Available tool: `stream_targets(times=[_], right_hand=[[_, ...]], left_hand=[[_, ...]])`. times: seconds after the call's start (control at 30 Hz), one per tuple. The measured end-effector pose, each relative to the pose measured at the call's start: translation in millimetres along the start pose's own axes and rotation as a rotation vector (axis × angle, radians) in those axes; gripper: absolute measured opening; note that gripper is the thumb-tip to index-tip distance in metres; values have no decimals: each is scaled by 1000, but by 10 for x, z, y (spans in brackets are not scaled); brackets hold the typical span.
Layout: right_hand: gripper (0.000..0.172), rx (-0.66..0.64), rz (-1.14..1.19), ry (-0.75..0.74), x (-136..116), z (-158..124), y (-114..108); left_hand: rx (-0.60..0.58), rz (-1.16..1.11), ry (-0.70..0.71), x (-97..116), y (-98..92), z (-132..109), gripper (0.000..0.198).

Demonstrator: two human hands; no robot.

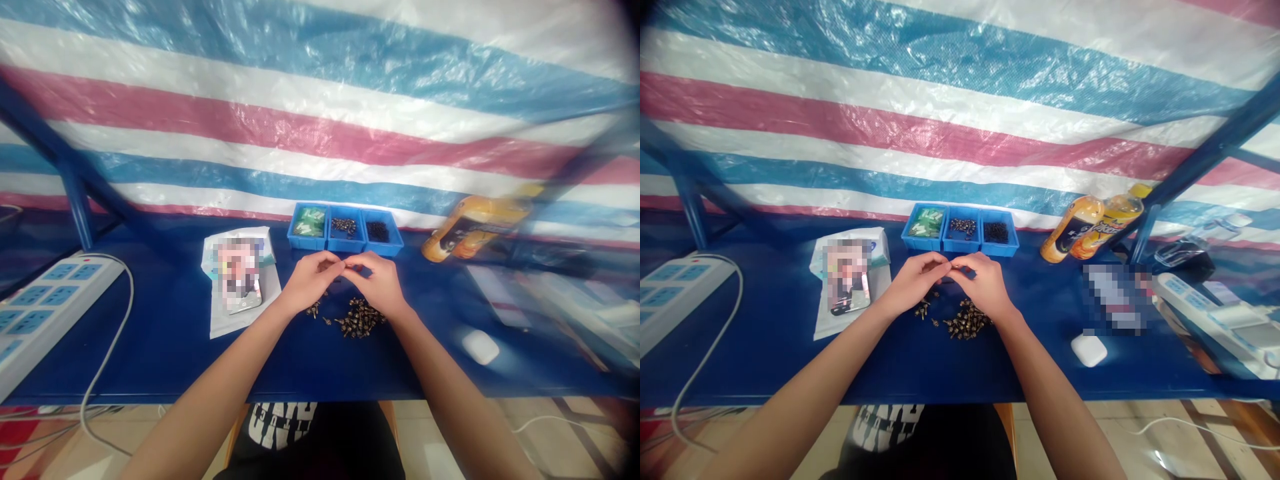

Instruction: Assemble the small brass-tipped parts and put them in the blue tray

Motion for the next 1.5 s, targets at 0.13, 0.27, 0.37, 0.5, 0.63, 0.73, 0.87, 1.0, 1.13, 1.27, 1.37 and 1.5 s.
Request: stream_targets(times=[0.13,0.27,0.37,0.5,0.63,0.73,0.87,1.0,1.13,1.27,1.37,1.5], right_hand=[[16,-62,66,3,-22,-10,42],[15,-56,66,16,-2,-9,39],[15,-48,60,28,15,-11,38],[16,-58,72,9,-11,-13,46],[14,-45,64,1,-20,-8,36],[14,-46,43,3,-14,-11,42],[14,-54,28,-16,-42,-16,49],[14,-55,16,-21,-56,-17,47],[14,-62,23,-29,-65,-24,51],[13,-72,28,-17,-50,-31,61],[12,-75,39,-1,-34,-36,67],[9,-71,52,14,-23,-43,70]], left_hand=[[11,-16,-12,10,-39,25,30],[12,0,-12,22,-51,29,30],[8,-6,-17,40,-49,24,30],[4,-19,-28,66,-48,19,30],[-3,-14,-35,65,-45,15,31],[-23,-10,-34,63,-23,5,31],[-39,-29,-59,42,-4,-1,30],[-57,-79,-92,-5,16,4,29],[-61,-106,-90,-24,22,13,30],[-61,-93,-95,-27,23,11,30],[-65,-75,-98,-25,22,5,31],[-69,-76,-82,-8,21,3,30]])
Point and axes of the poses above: each hand's wrist, its own z-axis towards the middle knuckle, its own y-axis out of the palm, x = y × z, the point moved 10 cm from there along z, towards the middle knuckle, and after that the axes turned 15 degrees about x, right-handed, at the moved point
